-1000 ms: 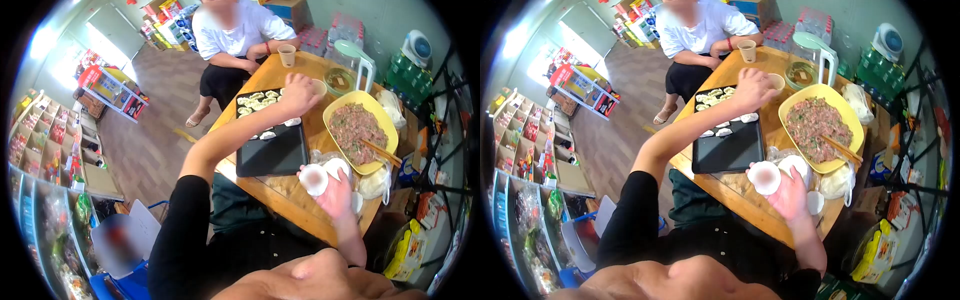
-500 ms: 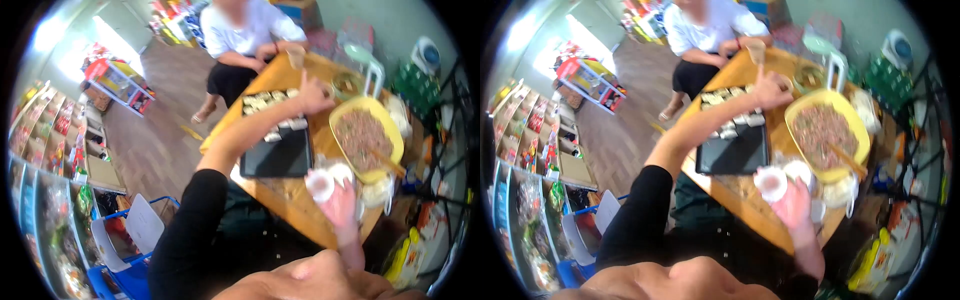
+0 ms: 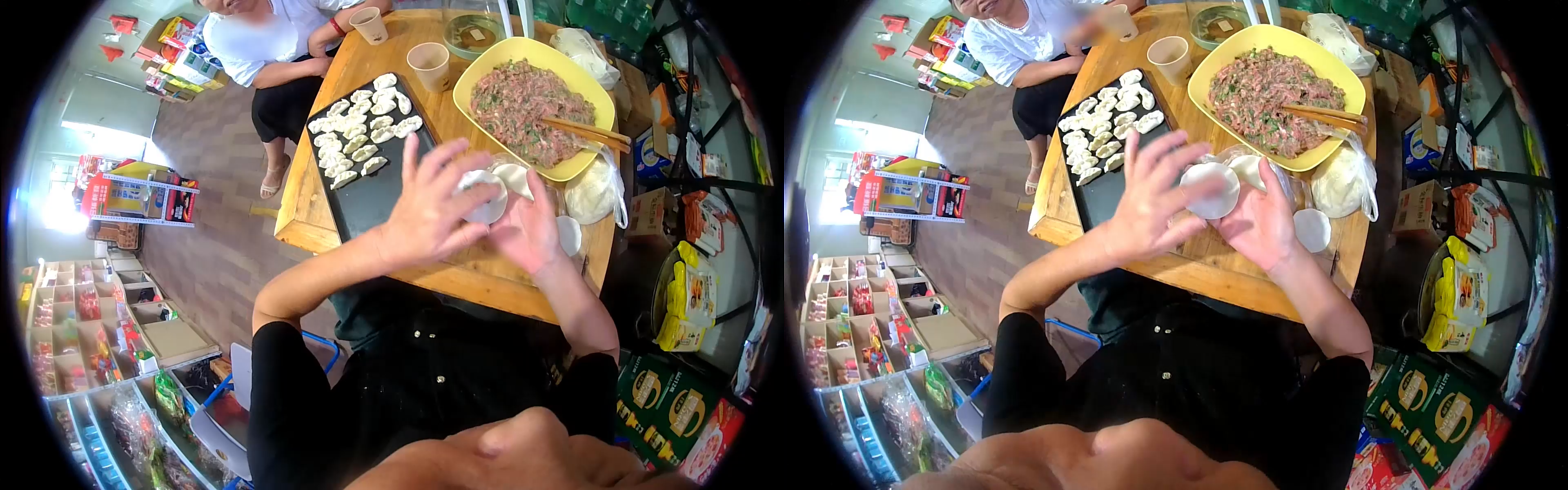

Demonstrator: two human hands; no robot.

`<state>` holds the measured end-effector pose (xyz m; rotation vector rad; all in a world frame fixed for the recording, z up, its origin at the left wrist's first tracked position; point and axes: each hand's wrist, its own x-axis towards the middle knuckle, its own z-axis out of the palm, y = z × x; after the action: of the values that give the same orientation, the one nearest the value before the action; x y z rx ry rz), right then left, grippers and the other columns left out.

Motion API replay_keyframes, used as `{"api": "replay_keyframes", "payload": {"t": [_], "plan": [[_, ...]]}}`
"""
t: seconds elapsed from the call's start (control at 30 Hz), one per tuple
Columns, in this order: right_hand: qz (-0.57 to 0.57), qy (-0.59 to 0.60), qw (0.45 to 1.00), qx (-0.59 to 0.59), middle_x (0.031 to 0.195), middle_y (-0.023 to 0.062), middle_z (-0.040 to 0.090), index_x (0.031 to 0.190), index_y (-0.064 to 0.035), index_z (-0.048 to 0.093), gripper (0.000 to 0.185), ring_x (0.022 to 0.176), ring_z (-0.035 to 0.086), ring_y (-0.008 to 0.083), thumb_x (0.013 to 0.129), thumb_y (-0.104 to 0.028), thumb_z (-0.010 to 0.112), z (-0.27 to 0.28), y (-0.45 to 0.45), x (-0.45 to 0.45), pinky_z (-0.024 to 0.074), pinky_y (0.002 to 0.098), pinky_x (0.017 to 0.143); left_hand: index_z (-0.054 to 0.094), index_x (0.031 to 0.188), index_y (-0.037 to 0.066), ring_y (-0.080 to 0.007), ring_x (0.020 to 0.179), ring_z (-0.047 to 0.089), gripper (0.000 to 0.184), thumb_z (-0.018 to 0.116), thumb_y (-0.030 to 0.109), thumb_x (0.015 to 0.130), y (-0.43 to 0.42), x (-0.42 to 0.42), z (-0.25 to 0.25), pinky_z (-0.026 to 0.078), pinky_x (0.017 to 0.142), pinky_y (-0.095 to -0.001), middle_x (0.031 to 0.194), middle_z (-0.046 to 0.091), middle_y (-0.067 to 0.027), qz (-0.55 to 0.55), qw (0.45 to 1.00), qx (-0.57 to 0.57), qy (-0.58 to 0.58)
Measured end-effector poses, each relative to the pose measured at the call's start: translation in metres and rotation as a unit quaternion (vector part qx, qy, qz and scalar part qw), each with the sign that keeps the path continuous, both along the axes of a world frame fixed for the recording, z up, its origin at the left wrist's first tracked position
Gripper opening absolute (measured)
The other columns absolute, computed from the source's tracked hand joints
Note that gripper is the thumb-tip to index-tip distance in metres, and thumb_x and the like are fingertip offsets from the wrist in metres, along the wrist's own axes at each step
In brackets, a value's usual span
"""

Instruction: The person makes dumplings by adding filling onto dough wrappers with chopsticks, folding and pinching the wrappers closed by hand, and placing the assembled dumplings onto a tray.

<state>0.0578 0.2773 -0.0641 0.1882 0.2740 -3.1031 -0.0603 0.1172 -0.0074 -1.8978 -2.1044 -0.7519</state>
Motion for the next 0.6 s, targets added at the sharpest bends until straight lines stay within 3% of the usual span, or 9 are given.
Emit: {"api": "replay_keyframes", "payload": {"t": [0.07,0.17,0.4,0.5,0.6], "plan": [[0.011,-0.016,1.000,0.018,0.139,0.0115,0.050,0.142,-0.0067,0.038,0.067,0.127,0.050,0.0241,0.100,-0.059,0.036,0.001,-0.001,0.002,0.0382,0.0425,0.108,0.068,0.117,0.013,-0.0385,0.136,0.035,0.047,0.057,0.050,0.089,-0.001,0.012,-0.011,0.005,0.111,-0.0681,0.142,0.046,-0.0144,0.002,1.000,-0.019,0.011],[0.052,0.028,0.998,-0.010,0.138,0.0114,0.051,0.141,-0.0061,0.039,0.068,0.128,0.049,0.0236,0.100,-0.060,0.034,-0.006,0.000,0.003,0.0385,0.0410,0.108,0.067,0.117,0.013,-0.0386,0.138,0.034,0.054,0.058,0.057,0.087,-0.001,0.018,-0.025,0.003,0.110,-0.0700,0.144,0.043,-0.0152,0.007,0.999,-0.030,0.029],[0.017,-0.005,1.000,0.011,0.135,0.0119,0.054,0.143,-0.0011,0.038,0.072,0.126,0.050,0.0232,0.100,-0.059,0.033,0.006,-0.003,0.003,0.0397,0.0370,0.105,0.068,0.118,0.019,-0.0359,0.139,0.033,0.049,0.054,0.056,0.090,-0.011,0.010,-0.031,0.001,0.111,-0.0683,0.146,0.043,-0.0120,-0.040,0.997,-0.070,0.022],[0.025,0.038,0.999,-0.030,0.136,0.0123,0.053,0.143,0.0012,0.036,0.074,0.127,0.049,0.0233,0.100,-0.059,0.035,-0.006,0.000,0.001,0.0398,0.0371,0.105,0.070,0.117,0.021,-0.0344,0.137,0.036,0.045,0.053,0.055,0.092,-0.020,0.001,-0.035,0.003,0.113,-0.0651,0.144,0.047,-0.0106,-0.063,0.996,-0.058,0.004],[0.036,0.065,0.995,-0.070,0.141,0.0156,0.049,0.143,0.0027,0.035,0.075,0.129,0.048,0.0259,0.100,-0.059,0.036,-0.005,-0.001,0.000,0.0372,0.0391,0.109,0.072,0.115,0.021,-0.0331,0.135,0.038,0.036,0.053,0.045,0.094,-0.029,-0.003,-0.037,0.005,0.116,-0.0600,0.140,0.051,-0.0098,-0.057,0.998,-0.028,0.018]]}}
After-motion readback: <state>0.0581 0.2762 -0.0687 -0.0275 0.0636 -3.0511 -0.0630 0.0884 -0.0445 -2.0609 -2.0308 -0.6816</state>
